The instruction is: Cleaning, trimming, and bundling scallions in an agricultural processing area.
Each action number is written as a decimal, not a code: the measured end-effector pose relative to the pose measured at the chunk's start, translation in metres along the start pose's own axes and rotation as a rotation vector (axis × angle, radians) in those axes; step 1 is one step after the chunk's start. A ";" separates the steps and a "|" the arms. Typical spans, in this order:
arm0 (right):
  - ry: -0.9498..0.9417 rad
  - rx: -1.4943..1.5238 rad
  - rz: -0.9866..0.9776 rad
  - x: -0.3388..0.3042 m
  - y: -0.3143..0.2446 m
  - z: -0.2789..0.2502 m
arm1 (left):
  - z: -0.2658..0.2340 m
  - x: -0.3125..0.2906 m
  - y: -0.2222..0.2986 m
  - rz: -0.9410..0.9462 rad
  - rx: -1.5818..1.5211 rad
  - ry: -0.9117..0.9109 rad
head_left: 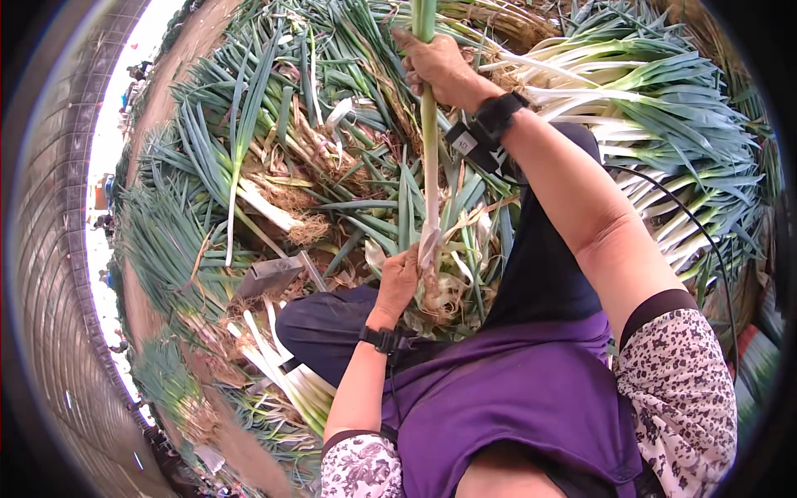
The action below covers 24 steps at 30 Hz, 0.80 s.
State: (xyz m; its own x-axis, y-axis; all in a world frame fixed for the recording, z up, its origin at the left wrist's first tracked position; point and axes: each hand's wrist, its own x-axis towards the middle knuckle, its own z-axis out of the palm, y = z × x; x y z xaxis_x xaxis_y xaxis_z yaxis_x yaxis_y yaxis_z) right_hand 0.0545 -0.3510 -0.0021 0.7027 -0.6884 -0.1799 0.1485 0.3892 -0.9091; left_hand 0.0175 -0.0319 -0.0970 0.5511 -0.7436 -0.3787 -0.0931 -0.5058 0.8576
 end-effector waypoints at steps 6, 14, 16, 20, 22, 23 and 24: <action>0.047 -0.106 -0.160 0.002 0.008 0.005 | 0.012 -0.001 0.060 0.140 -0.308 0.145; 0.093 0.045 0.035 0.000 -0.013 -0.019 | 0.017 -0.004 0.097 0.232 0.068 -0.027; 0.198 0.010 0.041 0.008 -0.017 -0.041 | 0.014 -0.017 0.112 0.121 -0.109 -0.108; 0.392 0.062 -0.116 0.041 -0.032 -0.108 | 0.006 -0.061 0.081 0.257 -0.157 -0.006; 0.303 -0.166 -0.247 0.043 -0.028 -0.144 | -0.008 -0.092 0.075 -0.126 -0.552 -0.115; 0.343 0.015 -0.162 0.047 -0.025 -0.139 | -0.005 -0.107 0.071 -0.118 -0.555 -0.076; 0.372 0.197 -0.071 0.041 -0.027 -0.120 | -0.006 -0.121 0.081 -0.150 -0.482 -0.037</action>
State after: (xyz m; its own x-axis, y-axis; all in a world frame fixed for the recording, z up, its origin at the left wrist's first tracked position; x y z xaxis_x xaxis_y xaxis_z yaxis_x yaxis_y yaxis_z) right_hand -0.0045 -0.4633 -0.0303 0.3928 -0.8773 -0.2758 0.3428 0.4180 -0.8413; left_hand -0.0515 0.0199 0.0204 0.4984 -0.6978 -0.5145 0.3827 -0.3554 0.8528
